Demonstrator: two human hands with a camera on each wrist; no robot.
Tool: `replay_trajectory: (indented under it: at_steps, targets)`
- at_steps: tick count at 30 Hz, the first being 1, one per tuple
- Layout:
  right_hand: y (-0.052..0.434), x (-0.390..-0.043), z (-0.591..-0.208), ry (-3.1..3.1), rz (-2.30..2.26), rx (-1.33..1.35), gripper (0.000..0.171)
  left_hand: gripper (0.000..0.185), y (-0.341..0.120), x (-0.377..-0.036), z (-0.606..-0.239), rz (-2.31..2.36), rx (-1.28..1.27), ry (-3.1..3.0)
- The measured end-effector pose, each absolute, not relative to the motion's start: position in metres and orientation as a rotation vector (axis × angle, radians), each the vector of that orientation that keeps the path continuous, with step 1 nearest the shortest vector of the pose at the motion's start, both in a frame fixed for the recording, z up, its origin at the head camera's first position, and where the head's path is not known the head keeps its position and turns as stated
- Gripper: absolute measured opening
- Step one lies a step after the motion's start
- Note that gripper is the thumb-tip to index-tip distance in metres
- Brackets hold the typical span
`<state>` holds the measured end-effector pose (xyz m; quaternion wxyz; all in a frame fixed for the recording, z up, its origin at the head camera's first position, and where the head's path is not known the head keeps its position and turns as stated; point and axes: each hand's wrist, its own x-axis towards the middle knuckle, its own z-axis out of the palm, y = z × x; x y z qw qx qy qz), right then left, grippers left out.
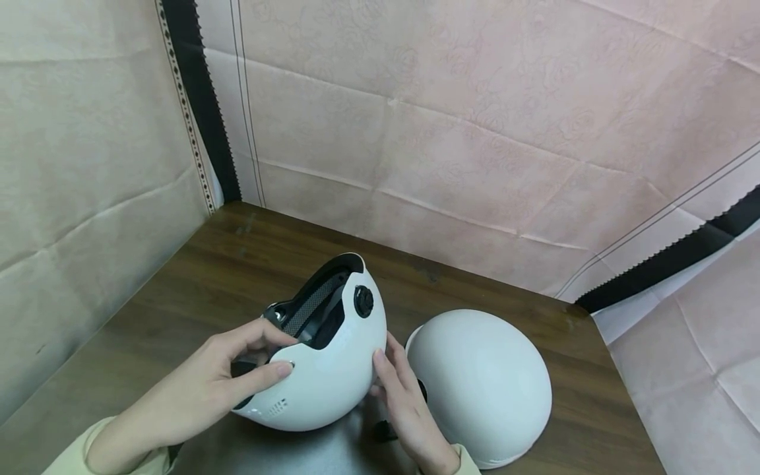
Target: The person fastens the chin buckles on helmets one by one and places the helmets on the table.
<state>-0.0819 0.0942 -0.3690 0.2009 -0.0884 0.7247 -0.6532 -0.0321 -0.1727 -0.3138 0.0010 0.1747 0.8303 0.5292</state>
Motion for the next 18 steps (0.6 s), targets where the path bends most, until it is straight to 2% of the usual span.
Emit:
replay_trajectory:
  at_steps: [13,18]
  targets:
    - [0.0929,-0.0805,-0.3691,2.053,-1.874,-0.277,0.058,0.015,-0.1747,-0.0316,-0.3148,1.666,0.547,2.643]
    - [0.0916,-0.0791,-0.3676,2.069,-1.885,-0.289,0.058,0.021,-0.1770,-0.0322,-0.3151,1.654,0.516,2.636]
